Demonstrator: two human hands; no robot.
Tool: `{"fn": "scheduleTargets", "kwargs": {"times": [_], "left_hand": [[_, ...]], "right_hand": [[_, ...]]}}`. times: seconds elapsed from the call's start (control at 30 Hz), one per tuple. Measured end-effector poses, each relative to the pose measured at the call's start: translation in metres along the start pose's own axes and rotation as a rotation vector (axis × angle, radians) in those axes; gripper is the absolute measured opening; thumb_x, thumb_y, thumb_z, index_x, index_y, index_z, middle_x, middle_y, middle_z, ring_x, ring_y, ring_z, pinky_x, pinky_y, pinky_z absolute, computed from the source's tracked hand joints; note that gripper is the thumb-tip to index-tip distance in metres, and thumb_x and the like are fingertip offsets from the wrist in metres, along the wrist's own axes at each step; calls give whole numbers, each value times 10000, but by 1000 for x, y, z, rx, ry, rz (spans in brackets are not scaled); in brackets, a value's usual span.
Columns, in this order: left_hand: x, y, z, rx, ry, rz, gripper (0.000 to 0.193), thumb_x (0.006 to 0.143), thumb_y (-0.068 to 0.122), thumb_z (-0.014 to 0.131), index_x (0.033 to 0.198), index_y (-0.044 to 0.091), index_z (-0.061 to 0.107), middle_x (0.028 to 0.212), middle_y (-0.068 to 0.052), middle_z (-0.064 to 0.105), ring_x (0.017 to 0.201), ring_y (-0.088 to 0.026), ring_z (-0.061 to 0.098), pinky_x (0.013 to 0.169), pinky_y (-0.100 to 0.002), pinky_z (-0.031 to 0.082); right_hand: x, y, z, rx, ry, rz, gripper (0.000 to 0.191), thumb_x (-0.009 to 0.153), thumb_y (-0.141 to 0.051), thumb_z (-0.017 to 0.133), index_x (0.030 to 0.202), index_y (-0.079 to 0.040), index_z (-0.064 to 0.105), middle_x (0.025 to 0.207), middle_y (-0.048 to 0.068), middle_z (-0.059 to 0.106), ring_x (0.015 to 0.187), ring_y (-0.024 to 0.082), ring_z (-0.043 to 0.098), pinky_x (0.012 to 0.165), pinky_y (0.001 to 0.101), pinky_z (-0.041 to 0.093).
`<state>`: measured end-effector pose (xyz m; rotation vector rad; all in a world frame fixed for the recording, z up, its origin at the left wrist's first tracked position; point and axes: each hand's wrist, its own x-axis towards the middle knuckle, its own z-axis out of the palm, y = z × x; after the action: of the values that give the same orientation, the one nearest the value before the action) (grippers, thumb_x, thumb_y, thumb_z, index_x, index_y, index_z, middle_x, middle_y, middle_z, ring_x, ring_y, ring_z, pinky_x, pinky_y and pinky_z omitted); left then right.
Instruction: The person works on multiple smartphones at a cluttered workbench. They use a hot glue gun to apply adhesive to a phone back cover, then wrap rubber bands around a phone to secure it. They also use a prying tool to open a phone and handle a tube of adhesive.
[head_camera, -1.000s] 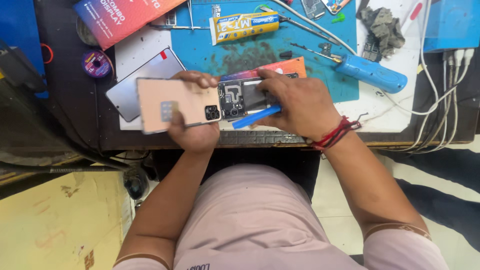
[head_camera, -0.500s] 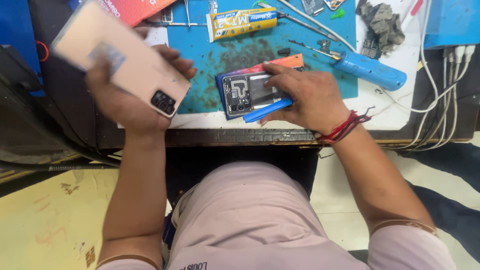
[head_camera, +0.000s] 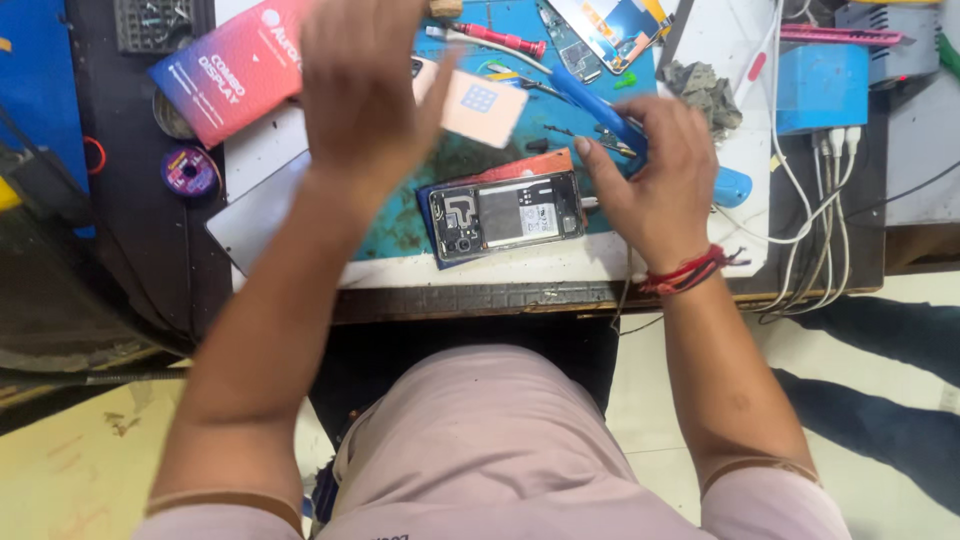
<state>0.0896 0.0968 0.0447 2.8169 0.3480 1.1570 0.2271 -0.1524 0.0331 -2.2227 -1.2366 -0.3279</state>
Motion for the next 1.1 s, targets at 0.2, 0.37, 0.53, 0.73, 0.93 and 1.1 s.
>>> {"fn": "scheduleTargets", "kwargs": {"times": [0.2, 0.37, 0.53, 0.73, 0.93, 1.1], "left_hand": [[-78, 50, -23, -495, -101, -161, 335, 873, 201, 835, 1130, 46, 686, 1131, -117, 696, 1037, -315, 657, 924, -435, 479], [-104, 51, -23, -456, -162, -217, 441, 850, 283, 848, 1175, 47, 666, 1166, -114, 689, 1081, -309, 650, 960, -439, 456], [-106, 52, -19, -434, -219, -157, 524, 826, 359, 841, 1211, 57, 653, 1227, -106, 662, 1139, -297, 609, 1006, -472, 418], [-108, 54, -17, -417, -252, -158, 591, 830, 416, 828, 1259, 50, 650, 1279, -105, 633, 1223, -291, 575, 1101, -511, 383], [-108, 57, -14, -409, -278, -141, 664, 805, 477, 827, 1259, 32, 633, 1291, -124, 617, 1236, -299, 563, 1126, -559, 341], [-102, 54, -17, -475, -254, -157, 658, 839, 445, 822, 1308, 44, 594, 1337, -136, 594, 1286, -280, 543, 1157, -549, 341]], "right_hand": [[-6, -17, 4, 215, 77, -41, 334, 970, -162, 818, 1230, -53, 637, 1408, 157, 632, 1278, 368, 611, 1117, 460, 462], [-23, -36, 12, 292, -3, -12, 328, 908, -163, 815, 1173, -60, 650, 1359, 140, 651, 1199, 348, 627, 1052, 447, 474], [-4, -39, 21, 215, -67, -106, 320, 900, -134, 790, 1175, -45, 653, 1324, 141, 651, 1186, 361, 610, 1023, 461, 471], [33, -31, 34, 88, -99, -67, 427, 859, -29, 704, 1283, -20, 658, 1345, 133, 653, 1223, 355, 580, 1073, 468, 450], [67, -27, 50, 47, -227, -320, 437, 832, -91, 747, 1259, -33, 675, 1272, 120, 681, 1192, 331, 584, 1044, 455, 401], [82, -28, 31, -16, -291, -359, 303, 818, -196, 815, 1087, -95, 719, 1042, 82, 710, 1048, 284, 621, 1060, 475, 393]]}}
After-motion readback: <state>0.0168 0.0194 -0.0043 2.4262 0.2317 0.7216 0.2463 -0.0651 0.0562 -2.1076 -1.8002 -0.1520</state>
